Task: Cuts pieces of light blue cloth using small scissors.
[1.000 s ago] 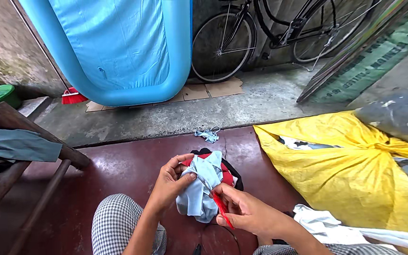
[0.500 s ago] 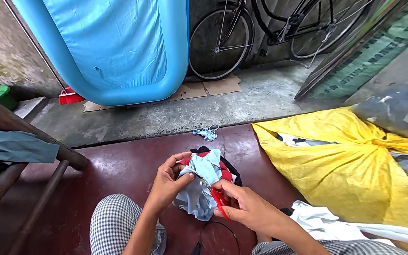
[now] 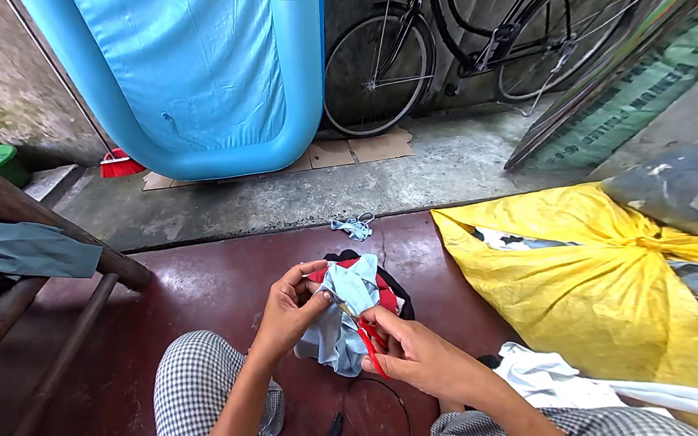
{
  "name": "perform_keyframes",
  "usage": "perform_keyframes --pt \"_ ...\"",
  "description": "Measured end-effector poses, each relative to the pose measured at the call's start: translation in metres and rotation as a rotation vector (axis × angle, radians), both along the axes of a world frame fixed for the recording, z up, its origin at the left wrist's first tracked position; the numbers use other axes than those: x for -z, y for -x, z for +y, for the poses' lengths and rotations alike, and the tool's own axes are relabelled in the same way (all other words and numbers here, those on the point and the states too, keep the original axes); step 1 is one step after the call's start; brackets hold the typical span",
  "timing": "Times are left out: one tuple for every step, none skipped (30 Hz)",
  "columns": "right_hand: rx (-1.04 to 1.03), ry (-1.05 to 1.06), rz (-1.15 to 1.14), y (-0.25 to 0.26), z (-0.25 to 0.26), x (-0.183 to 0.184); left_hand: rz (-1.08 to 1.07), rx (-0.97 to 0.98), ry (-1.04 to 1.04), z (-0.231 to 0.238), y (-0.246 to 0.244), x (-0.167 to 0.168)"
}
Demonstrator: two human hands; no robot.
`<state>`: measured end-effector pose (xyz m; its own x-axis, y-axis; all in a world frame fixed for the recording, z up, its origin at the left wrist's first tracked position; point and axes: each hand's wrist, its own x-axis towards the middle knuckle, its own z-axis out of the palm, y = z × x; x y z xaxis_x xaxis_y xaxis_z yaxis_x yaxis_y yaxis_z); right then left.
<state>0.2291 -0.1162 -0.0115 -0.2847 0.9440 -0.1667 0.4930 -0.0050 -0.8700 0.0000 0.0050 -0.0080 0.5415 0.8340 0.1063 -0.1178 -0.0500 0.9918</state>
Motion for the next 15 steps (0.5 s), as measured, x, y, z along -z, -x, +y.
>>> perform_keyframes --pt "0.003 -0.001 -0.007 0.000 0.000 0.000 0.005 0.003 -0.006 0.000 0.000 0.000" --pt "0.006 0.003 -0.015 0.000 0.001 0.000 0.007 0.003 -0.008 0.000 0.000 0.001" --pt "0.012 0.009 -0.019 0.000 0.001 -0.001 0.008 0.000 -0.009 0.000 -0.001 0.001" --pt "0.019 0.016 -0.013 -0.001 0.001 0.000 0.009 -0.005 -0.012 0.001 -0.001 0.001" --pt "0.022 0.019 0.008 -0.002 0.001 0.000 0.012 -0.011 -0.012 0.001 0.000 0.000" --pt "0.021 0.022 0.043 -0.003 0.001 0.001 0.015 -0.015 -0.006 0.001 0.000 0.000" --pt "0.018 0.033 0.091 -0.004 0.000 0.002 0.016 -0.016 0.003 0.001 0.000 -0.001" --pt "0.011 0.058 0.143 -0.004 0.000 0.001 0.016 -0.015 0.012 0.001 0.001 -0.001" --pt "-0.001 0.095 0.193 -0.004 0.000 -0.001 0.015 -0.014 0.018 0.002 0.002 -0.001" --pt "-0.018 0.137 0.244 -0.004 0.000 -0.003 0.013 -0.012 0.024 0.003 0.002 -0.001" --pt "-0.035 0.182 0.293 -0.004 -0.001 -0.005 0.009 -0.016 0.032 0.003 0.002 -0.001" --pt "-0.051 0.226 0.340 -0.005 -0.001 -0.008 0.002 -0.025 0.044 0.003 0.002 -0.001" --pt "-0.059 0.259 0.381 -0.005 -0.002 -0.009 -0.002 -0.032 0.057 0.003 0.003 -0.001" --pt "-0.063 0.283 0.415 -0.005 -0.002 -0.010 -0.005 -0.031 0.073 0.003 0.003 -0.001" --pt "-0.072 0.303 0.448 -0.005 -0.003 -0.011 -0.009 -0.024 0.092 0.004 0.004 -0.001"
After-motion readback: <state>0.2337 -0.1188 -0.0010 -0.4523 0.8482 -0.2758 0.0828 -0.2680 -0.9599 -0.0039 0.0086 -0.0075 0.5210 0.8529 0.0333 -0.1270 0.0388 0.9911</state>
